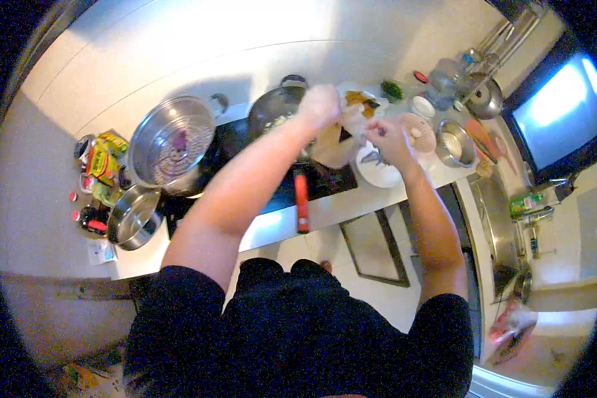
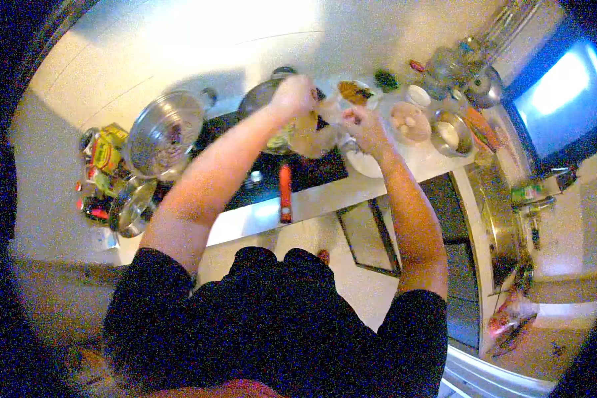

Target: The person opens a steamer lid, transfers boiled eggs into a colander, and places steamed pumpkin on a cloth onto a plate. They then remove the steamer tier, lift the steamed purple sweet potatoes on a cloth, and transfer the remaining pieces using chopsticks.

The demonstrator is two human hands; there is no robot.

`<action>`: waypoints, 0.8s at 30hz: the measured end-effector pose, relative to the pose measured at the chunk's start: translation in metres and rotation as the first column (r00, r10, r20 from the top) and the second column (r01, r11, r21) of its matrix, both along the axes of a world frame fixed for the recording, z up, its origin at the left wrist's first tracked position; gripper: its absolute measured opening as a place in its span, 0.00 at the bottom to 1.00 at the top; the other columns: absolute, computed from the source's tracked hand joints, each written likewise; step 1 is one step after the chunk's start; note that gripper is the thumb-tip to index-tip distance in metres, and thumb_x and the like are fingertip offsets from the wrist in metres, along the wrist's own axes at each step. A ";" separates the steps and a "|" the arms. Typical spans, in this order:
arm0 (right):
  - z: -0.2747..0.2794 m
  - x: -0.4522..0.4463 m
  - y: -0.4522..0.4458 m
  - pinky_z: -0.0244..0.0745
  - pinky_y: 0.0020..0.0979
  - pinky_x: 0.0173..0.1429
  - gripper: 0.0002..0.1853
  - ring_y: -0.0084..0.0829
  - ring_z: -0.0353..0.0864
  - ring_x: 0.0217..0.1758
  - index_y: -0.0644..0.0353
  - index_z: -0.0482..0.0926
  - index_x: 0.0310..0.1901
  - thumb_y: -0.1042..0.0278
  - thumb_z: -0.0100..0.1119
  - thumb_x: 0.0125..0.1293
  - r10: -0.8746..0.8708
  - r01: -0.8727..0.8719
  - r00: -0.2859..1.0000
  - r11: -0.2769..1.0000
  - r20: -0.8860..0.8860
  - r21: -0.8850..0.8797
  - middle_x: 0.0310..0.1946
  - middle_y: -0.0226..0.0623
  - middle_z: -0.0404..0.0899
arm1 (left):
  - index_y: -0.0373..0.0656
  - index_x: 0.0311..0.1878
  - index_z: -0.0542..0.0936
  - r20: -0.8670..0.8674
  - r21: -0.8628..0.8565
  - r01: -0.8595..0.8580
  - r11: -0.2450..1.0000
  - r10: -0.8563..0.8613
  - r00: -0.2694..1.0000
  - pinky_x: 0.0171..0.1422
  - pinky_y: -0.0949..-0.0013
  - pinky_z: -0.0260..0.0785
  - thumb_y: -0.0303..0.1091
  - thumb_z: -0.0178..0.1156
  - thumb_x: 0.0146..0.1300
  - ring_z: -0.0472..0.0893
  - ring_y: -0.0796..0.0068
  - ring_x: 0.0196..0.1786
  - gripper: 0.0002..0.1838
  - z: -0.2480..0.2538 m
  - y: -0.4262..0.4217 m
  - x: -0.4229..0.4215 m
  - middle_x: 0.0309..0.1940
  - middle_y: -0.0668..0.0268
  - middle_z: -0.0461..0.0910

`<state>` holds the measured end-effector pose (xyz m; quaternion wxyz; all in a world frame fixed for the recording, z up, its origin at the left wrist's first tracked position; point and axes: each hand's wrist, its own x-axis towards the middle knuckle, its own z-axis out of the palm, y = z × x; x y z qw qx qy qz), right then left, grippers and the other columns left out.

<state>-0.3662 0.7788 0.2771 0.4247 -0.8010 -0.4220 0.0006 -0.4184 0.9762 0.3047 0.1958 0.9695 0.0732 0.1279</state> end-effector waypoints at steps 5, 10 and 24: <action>-0.072 0.076 -0.099 0.65 0.22 0.29 0.06 0.18 0.69 0.23 0.61 0.77 0.29 0.69 0.57 0.50 -0.120 0.086 0.964 0.985 -0.235 -0.152 0.20 0.27 0.73 | 0.45 0.24 0.82 0.047 -0.059 -0.028 0.998 0.030 0.998 0.39 0.58 0.71 0.37 0.58 0.41 0.79 0.55 0.30 0.08 -0.119 -0.112 0.101 0.24 0.54 0.78; -0.174 0.136 -0.142 0.69 0.30 0.31 0.08 0.28 0.75 0.25 0.59 0.77 0.33 0.67 0.56 0.51 -0.172 0.139 0.978 0.961 -0.120 -0.241 0.21 0.36 0.76 | 0.36 0.25 0.78 -0.081 -0.160 -0.096 0.982 0.084 0.993 0.44 0.55 0.68 0.30 0.49 0.50 0.78 0.51 0.37 0.10 -0.193 -0.162 0.160 0.30 0.47 0.77; -0.161 0.124 -0.168 0.66 0.27 0.32 0.14 0.22 0.68 0.26 0.57 0.74 0.43 0.62 0.55 0.57 -0.355 0.529 0.604 0.848 -0.714 0.026 0.26 0.30 0.71 | 0.44 0.33 0.79 -0.058 -0.108 0.161 0.981 -0.168 0.984 0.42 0.56 0.69 0.35 0.52 0.50 0.77 0.53 0.36 0.10 -0.090 -0.148 0.109 0.30 0.53 0.78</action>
